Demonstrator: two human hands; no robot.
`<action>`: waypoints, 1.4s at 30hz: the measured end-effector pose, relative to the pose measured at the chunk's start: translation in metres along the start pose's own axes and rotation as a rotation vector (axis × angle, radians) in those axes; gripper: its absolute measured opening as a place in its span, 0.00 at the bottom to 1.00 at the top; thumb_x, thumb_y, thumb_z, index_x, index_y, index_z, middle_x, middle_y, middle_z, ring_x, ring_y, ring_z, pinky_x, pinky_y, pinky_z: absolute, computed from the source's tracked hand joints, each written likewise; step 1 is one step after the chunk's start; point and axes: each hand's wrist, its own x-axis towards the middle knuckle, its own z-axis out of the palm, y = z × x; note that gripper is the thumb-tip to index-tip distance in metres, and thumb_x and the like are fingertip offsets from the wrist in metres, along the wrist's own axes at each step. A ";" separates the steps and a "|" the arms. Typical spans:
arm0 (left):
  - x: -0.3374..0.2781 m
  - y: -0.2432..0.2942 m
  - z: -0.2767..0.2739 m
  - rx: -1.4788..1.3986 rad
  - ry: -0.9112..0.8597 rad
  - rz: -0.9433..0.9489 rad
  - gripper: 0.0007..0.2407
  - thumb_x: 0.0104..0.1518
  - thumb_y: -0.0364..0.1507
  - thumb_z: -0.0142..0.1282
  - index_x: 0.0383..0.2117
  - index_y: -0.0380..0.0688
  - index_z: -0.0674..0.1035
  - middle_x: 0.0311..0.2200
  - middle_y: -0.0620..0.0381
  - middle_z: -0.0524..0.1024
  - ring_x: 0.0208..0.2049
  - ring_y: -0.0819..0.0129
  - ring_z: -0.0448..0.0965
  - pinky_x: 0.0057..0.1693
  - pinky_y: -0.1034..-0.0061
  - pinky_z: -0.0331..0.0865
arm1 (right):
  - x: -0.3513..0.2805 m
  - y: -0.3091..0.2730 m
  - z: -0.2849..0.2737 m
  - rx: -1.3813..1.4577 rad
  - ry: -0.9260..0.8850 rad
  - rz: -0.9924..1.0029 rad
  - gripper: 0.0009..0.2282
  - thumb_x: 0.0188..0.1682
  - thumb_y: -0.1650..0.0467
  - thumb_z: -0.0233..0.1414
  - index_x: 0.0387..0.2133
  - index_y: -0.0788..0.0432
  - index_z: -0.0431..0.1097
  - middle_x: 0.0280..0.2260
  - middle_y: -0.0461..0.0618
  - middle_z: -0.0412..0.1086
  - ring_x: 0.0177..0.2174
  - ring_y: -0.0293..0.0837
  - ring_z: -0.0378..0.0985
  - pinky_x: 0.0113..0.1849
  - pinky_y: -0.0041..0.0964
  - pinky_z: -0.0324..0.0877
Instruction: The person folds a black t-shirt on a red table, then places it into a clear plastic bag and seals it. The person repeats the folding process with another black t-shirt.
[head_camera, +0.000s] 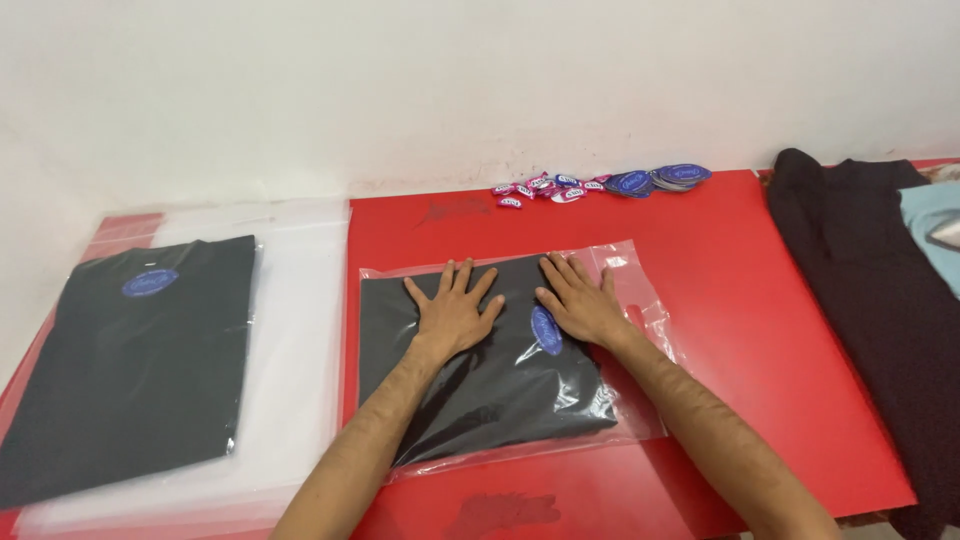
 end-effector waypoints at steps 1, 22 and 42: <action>-0.003 0.002 -0.004 0.000 0.002 0.004 0.23 0.69 0.47 0.31 0.70 0.63 0.61 0.73 0.49 0.52 0.74 0.46 0.43 0.59 0.13 0.27 | -0.005 0.003 -0.004 -0.001 0.003 0.003 0.29 0.59 0.47 0.24 0.73 0.37 0.38 0.74 0.39 0.34 0.71 0.48 0.37 0.64 0.74 0.29; 0.024 0.076 0.014 0.006 -0.110 0.171 0.32 0.64 0.53 0.39 0.68 0.46 0.61 0.72 0.42 0.51 0.73 0.40 0.42 0.55 0.08 0.32 | -0.044 0.080 -0.004 0.042 0.117 0.103 0.25 0.60 0.53 0.34 0.70 0.39 0.51 0.72 0.42 0.46 0.70 0.56 0.42 0.63 0.77 0.37; 0.068 0.066 0.002 -0.069 -0.127 -0.015 0.23 0.67 0.47 0.38 0.67 0.60 0.66 0.73 0.49 0.49 0.72 0.31 0.39 0.53 0.10 0.52 | -0.041 0.090 -0.006 0.053 0.138 0.114 0.24 0.57 0.55 0.42 0.68 0.38 0.55 0.71 0.47 0.47 0.69 0.60 0.46 0.62 0.76 0.45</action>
